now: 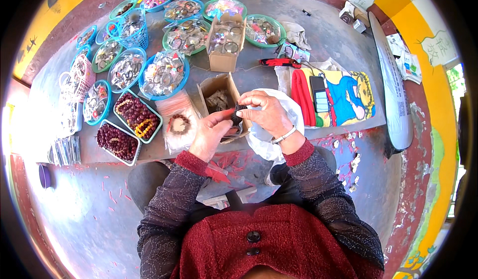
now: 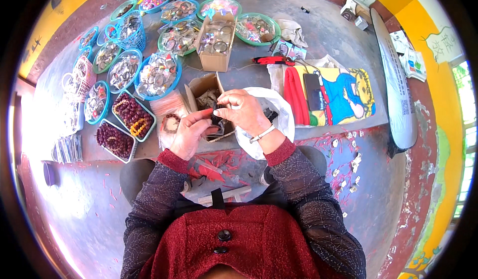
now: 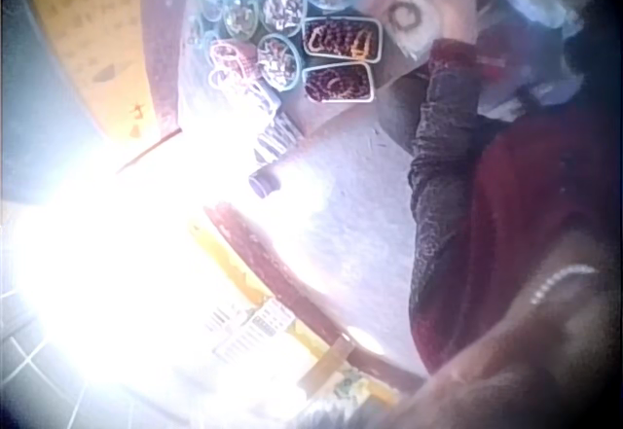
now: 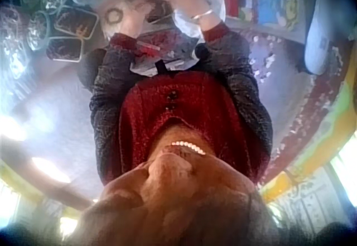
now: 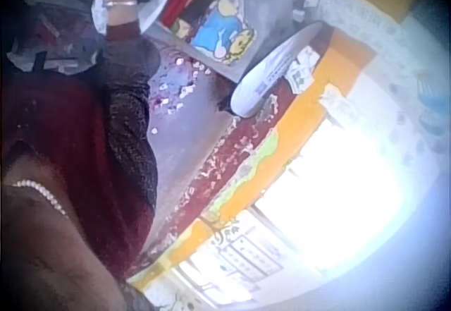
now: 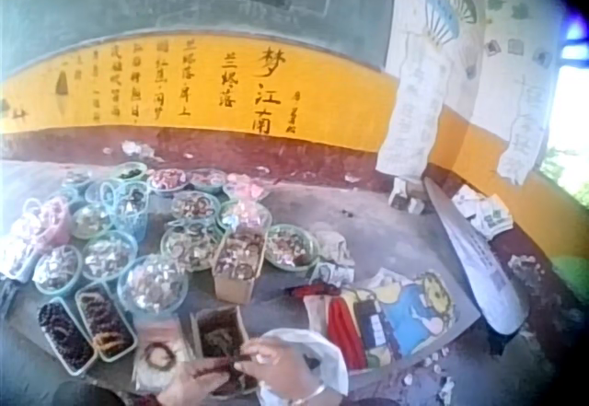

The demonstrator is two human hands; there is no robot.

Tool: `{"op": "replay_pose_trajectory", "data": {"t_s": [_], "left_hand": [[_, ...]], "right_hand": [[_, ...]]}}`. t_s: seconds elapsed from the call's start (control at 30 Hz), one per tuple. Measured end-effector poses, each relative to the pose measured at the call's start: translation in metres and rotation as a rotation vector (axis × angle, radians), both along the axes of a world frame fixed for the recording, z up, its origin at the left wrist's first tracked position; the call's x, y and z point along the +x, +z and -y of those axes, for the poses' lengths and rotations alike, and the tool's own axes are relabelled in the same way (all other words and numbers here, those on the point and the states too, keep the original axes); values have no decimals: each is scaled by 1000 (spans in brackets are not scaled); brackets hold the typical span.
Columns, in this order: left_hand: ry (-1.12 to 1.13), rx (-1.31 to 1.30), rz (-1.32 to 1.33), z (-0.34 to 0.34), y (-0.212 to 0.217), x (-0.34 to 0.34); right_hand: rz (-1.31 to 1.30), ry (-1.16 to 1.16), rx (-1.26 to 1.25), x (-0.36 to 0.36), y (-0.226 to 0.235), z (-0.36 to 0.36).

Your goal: The person sits at a table and packs small dark beads into clear plastic bags. They pick up the beads, place them into the bags, and then tie the bags closed with red string. The finished packages are placed into a cardboard box.

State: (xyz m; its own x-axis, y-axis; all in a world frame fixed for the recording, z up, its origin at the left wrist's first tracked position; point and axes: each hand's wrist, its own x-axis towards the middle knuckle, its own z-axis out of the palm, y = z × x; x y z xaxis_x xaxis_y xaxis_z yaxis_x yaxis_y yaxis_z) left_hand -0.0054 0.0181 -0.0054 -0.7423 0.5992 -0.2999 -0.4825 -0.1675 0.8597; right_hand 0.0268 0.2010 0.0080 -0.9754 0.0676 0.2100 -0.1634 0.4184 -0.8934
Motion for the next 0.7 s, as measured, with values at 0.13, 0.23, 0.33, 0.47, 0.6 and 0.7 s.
{"op": "replay_pose_trajectory", "data": {"t_s": [0.13, 0.23, 0.33, 0.47, 0.6, 0.7], "left_hand": [[-99, 25, -167, -4, 2, 2], [-101, -29, -61, -5, 7, 3], [-96, -64, -69, -4, 8, 3], [-55, -12, -21, -4, 6, 3], [-32, 37, 15, -4, 2, 4], [-7, 65, 60, -5, 6, 4]], "right_hand": [[91, -26, -135, -1, -4, -1], [26, -37, -81, 0, -5, -1], [-113, -55, 70, 2, 2, 6], [-144, -27, 106, 1, 2, 7], [-109, 54, 179, -1, 3, 0], [-215, 47, 243, -1, 2, -3]]}}
